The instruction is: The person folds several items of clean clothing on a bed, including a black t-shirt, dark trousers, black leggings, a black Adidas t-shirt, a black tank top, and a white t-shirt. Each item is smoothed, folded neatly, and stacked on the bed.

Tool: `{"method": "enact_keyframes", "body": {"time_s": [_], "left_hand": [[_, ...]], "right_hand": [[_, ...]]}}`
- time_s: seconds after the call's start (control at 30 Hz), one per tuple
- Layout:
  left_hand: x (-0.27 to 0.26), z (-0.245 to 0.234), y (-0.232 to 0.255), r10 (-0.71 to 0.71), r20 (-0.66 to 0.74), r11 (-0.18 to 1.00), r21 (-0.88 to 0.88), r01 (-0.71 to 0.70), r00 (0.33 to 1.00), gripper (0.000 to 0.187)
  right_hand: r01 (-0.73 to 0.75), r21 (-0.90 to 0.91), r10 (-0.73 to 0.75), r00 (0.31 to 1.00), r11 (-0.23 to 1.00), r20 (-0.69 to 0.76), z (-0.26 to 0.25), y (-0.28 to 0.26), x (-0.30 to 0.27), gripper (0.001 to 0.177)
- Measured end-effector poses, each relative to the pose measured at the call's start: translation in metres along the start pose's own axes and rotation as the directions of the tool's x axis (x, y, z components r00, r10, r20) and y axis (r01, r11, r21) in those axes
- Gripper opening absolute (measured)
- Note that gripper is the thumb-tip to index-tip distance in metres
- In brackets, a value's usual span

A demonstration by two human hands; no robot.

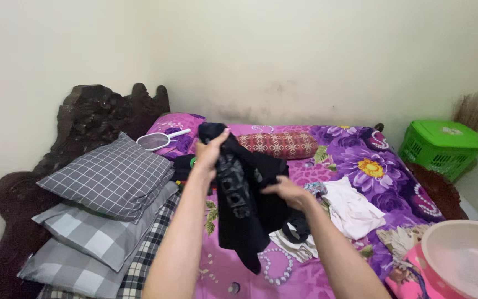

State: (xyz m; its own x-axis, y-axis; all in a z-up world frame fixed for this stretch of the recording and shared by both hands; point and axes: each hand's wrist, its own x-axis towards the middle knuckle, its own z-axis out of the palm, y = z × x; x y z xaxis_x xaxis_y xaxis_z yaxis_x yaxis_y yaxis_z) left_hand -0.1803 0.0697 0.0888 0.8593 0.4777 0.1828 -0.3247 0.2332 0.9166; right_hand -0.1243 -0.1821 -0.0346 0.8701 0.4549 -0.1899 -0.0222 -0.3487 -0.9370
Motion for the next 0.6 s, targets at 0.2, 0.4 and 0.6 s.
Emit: {"method": "enact_keyframes", "body": {"time_s": [0.2, 0.4, 0.6], "left_hand": [[-0.016, -0.101, 0.062, -0.567, 0.432, 0.732, 0.655, 0.187, 0.701, 0.061], [-0.024, -0.080, 0.037, -0.215, 0.614, 0.658, 0.666, -0.352, 0.759, 0.115], [-0.030, -0.070, -0.010, -0.196, 0.502, 0.859, 0.502, -0.100, 0.842, 0.051]], "right_hand": [[0.568, -0.004, -0.567, 0.821, 0.823, -0.073, -0.020, -0.080, 0.000, 0.023], [0.829, -0.265, -0.821, 0.544, 0.492, 0.176, 0.017, -0.165, -0.018, 0.021], [0.690, -0.372, -0.734, 0.678, 0.621, 0.033, 0.033, -0.181, -0.030, 0.032]]}}
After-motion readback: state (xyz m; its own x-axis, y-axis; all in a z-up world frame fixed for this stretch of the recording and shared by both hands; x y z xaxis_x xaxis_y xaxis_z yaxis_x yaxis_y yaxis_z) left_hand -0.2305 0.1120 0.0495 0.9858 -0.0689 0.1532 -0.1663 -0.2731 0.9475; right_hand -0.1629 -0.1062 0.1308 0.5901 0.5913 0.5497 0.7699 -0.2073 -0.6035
